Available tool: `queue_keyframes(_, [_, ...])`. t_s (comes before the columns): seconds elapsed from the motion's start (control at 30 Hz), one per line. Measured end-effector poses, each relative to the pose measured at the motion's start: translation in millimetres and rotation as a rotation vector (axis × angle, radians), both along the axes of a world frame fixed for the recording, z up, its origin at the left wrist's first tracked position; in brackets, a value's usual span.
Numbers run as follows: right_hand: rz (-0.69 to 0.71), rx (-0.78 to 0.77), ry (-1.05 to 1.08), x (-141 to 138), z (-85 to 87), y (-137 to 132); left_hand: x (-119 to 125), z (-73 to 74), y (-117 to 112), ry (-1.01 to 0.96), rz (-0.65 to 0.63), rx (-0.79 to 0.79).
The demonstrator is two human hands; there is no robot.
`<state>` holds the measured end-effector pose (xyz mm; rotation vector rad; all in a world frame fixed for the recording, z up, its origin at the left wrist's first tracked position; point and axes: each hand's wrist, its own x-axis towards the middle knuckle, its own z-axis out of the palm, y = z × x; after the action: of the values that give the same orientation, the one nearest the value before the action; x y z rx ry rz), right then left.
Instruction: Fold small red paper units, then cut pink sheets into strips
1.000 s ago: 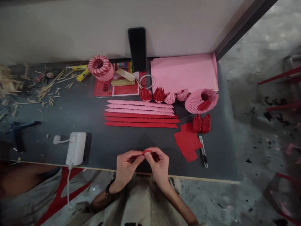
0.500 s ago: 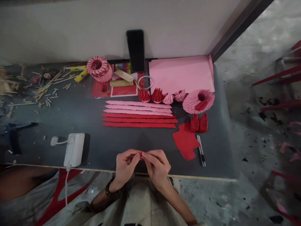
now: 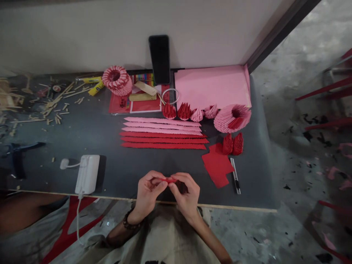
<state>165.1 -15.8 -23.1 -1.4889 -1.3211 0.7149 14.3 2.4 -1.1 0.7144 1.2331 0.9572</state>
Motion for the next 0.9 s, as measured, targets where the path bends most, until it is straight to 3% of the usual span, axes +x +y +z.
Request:
queue_keyframes(0.07, [-0.029, -0.045, 0.020, -3, 3.3, 0, 2, 2.2, 0, 0.070, -0.018, 0.060])
queue_keyframes(0.2, [-0.050, -0.003, -0.056, -3, 6.7, 1, -1, 3.5, 1, 0.426, -0.078, 0.300])
queue_keyframes(0.3, [0.005, 0.036, -0.108, 0, 6.4, 2, -6, 1.4, 3, 0.547, -0.136, 0.339])
queue_keyframes(0.43, [0.009, -0.046, -0.103, -1, 6.4, 2, -10, 0.4, 7, 0.506, -0.204, 0.271])
queue_keyframes(0.57, [-0.026, -0.053, -0.045, -7, 6.7, 3, -9, -0.2, 8, 0.479, -0.179, 0.247])
queue_keyframes(0.73, [-0.028, 0.243, -0.155, -9, -4.4, -3, -6, 1.4, 4, 0.449, -0.125, 0.250])
queue_keyframes(0.9, [0.092, 0.445, -0.319, 3, -16.1, -8, -9, 4.7, 2, 0.217, -0.139, 0.200])
